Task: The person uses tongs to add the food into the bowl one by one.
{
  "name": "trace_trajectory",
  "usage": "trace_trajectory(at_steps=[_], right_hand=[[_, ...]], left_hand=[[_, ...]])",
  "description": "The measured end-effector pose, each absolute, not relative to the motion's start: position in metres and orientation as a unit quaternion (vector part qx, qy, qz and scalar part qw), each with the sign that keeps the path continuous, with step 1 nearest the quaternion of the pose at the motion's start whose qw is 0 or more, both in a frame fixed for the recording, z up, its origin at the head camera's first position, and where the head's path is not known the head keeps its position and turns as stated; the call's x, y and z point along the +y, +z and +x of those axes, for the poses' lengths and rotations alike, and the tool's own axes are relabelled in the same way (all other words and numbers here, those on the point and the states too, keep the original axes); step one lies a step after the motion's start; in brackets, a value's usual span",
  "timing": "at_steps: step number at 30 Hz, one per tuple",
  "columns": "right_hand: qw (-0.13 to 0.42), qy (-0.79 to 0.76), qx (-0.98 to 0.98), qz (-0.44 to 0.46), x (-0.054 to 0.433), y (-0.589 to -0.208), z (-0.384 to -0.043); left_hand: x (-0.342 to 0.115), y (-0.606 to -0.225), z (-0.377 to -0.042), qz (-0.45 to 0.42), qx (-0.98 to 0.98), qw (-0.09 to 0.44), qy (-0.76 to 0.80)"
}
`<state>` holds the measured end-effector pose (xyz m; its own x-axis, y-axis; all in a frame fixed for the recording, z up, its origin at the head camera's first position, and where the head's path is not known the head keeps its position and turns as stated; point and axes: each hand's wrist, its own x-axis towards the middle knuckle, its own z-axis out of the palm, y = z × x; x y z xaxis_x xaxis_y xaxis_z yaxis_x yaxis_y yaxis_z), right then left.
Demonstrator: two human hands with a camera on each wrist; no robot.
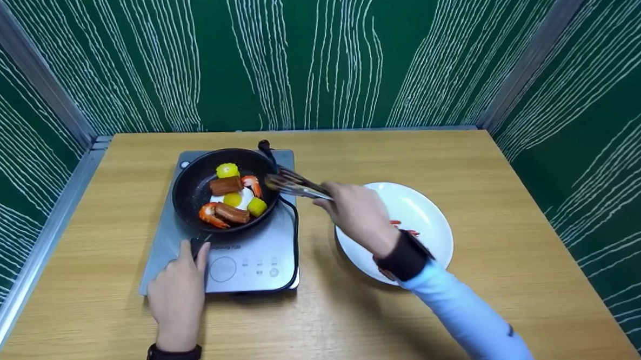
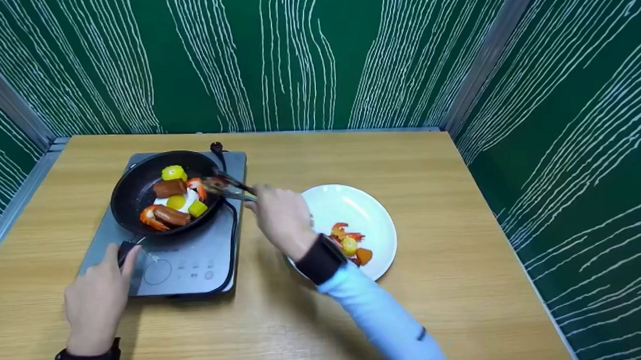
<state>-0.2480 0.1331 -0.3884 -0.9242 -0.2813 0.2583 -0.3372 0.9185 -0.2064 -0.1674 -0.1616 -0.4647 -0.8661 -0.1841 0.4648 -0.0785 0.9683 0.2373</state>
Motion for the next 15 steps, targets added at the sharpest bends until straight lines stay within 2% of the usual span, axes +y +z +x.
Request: trace_trajectory(at_steps=[8,15], right_hand=[[0.068,0.120,-0.975,0.174,0.095,-0.391,-0.267],[0.045,0.109,-0.976,0.185,0.080,-0.395,-0.271]], left_hand=[[-0.162,-0.462,-0.167,0.079,-0.966,0.216,-0.118],[-0.160,-0.462,-0.166,0.066,-0.958,0.259,-0.106]])
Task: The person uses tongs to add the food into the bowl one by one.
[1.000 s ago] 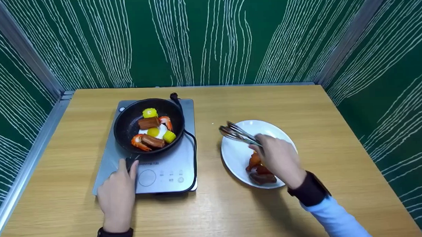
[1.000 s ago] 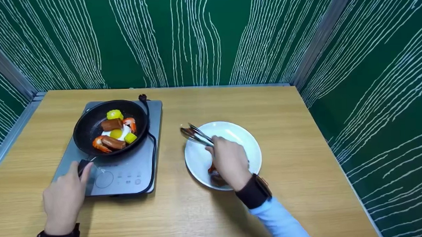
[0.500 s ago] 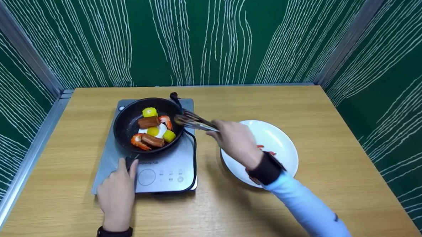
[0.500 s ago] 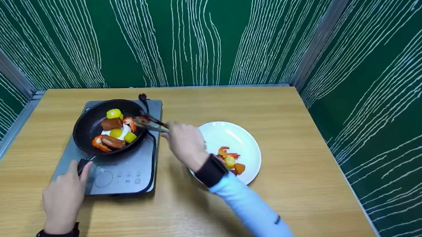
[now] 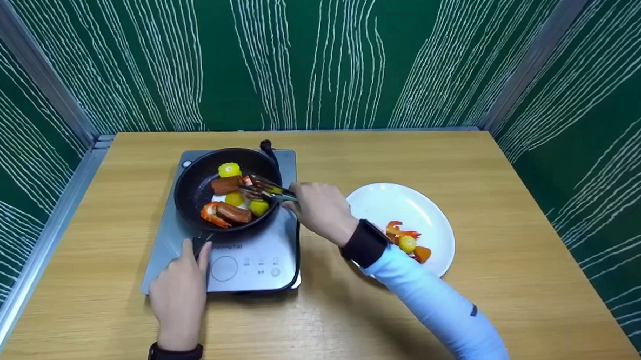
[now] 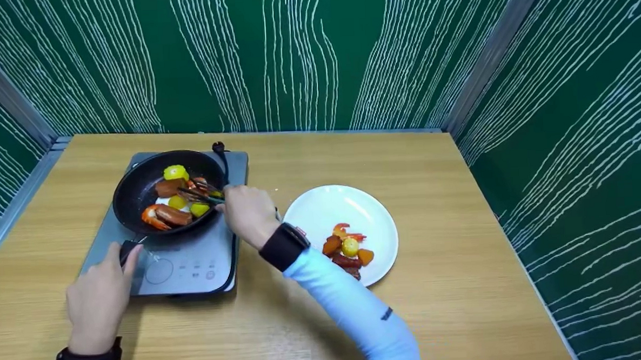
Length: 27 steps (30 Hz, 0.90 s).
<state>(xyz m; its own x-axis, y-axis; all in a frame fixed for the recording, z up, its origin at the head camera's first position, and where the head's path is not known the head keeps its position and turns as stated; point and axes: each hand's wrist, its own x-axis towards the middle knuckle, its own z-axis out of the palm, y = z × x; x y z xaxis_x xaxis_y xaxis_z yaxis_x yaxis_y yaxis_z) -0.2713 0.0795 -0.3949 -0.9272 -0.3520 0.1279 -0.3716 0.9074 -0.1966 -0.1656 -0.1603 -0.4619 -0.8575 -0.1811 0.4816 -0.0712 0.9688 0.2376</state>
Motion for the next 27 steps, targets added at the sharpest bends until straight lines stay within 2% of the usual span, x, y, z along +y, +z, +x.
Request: trace_trajectory(at_steps=[4,13,22,27], right_hand=[[0.035,0.105,-0.977,0.183,0.0770,-0.3966,-0.2719],[0.016,0.098,-0.981,0.168,0.0752,-0.3997,-0.2726],[0.025,0.097,-0.981,0.165,0.0759,-0.3997,-0.2729],[0.032,0.102,-0.979,0.171,0.0757,-0.4052,-0.2690]], left_hand=[[-0.1601,-0.4626,-0.1660,0.064,-0.956,0.268,-0.101],[-0.1615,-0.4629,-0.1672,0.075,-0.964,0.228,-0.111],[-0.1613,-0.4595,-0.1699,0.074,-0.966,0.216,-0.118],[-0.1609,-0.4584,-0.1692,0.089,-0.971,0.182,-0.128]])
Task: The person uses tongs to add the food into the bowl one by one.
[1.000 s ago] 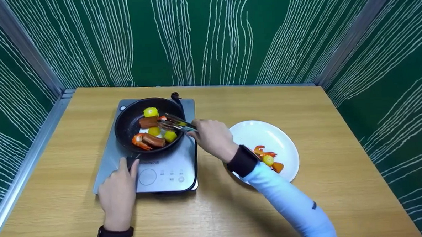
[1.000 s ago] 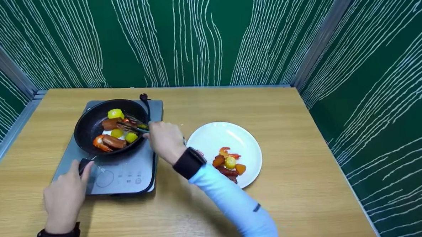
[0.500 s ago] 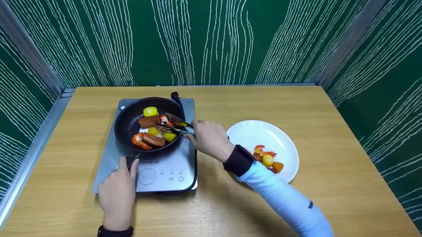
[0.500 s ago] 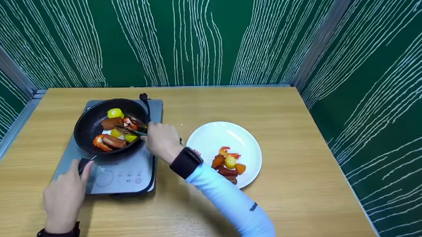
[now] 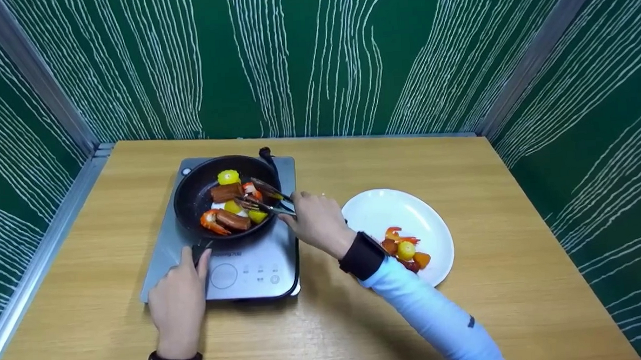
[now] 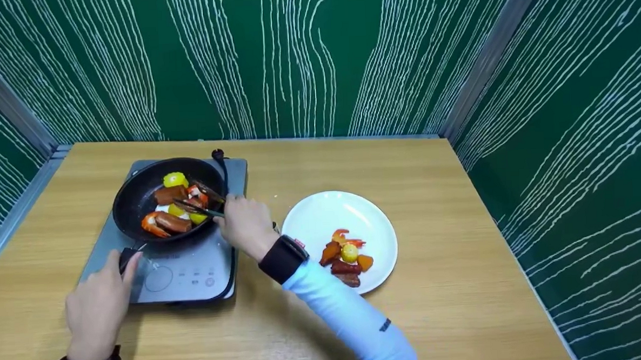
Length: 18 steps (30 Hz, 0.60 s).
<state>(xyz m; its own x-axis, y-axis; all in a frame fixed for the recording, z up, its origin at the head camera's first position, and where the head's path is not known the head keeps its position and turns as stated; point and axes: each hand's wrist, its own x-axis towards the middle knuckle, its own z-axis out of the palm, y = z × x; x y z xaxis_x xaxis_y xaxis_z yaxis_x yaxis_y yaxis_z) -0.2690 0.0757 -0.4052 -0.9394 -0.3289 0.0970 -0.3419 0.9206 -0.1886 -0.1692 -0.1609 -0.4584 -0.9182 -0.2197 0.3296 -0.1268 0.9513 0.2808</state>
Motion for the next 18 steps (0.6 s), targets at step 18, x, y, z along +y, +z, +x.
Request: trace_trajectory(at_steps=[18], right_hand=[[0.011,0.154,-0.978,0.140,0.101,-0.407,-0.241]], left_hand=[[-0.163,-0.459,-0.167,0.083,-0.971,0.193,-0.118]])
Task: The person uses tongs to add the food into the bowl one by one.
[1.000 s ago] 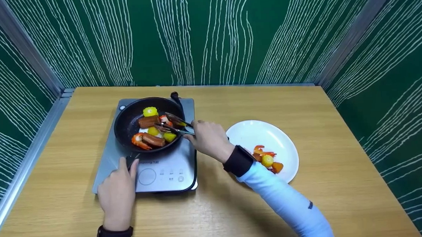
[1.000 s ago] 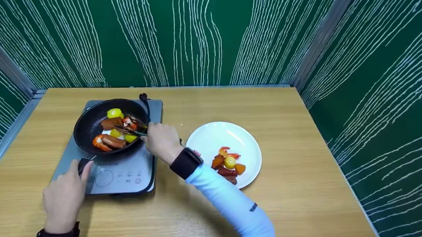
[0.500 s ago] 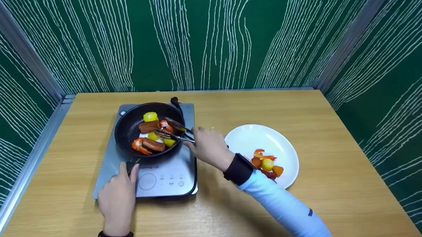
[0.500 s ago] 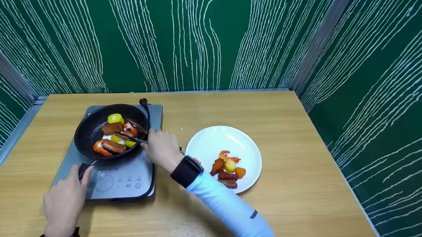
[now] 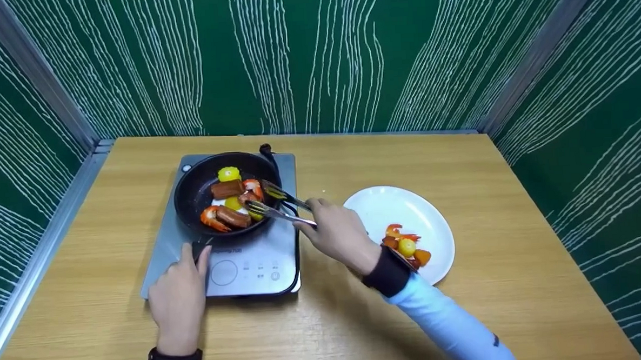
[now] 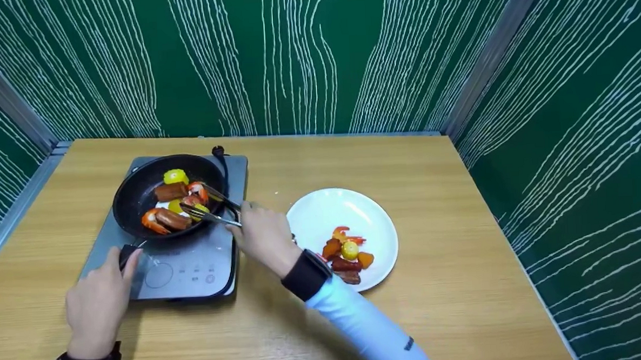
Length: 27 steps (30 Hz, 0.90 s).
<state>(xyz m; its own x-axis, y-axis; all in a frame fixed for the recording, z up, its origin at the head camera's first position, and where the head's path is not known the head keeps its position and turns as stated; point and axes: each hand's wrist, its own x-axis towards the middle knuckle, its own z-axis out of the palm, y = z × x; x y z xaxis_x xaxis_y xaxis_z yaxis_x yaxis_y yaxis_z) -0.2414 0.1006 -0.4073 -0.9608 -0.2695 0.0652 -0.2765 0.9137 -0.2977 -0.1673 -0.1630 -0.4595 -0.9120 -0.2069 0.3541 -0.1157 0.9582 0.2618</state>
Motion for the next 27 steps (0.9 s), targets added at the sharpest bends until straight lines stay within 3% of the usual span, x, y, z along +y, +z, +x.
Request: trace_trajectory(at_steps=[20,27], right_hand=[[0.104,0.181,-0.973,0.095,0.202,-0.438,-0.165],[0.045,0.160,-0.986,0.010,0.250,-0.438,-0.142]], left_hand=[[-0.163,-0.460,-0.169,0.080,-0.965,0.221,-0.112],[-0.163,-0.461,-0.168,0.082,-0.968,0.212,-0.110]])
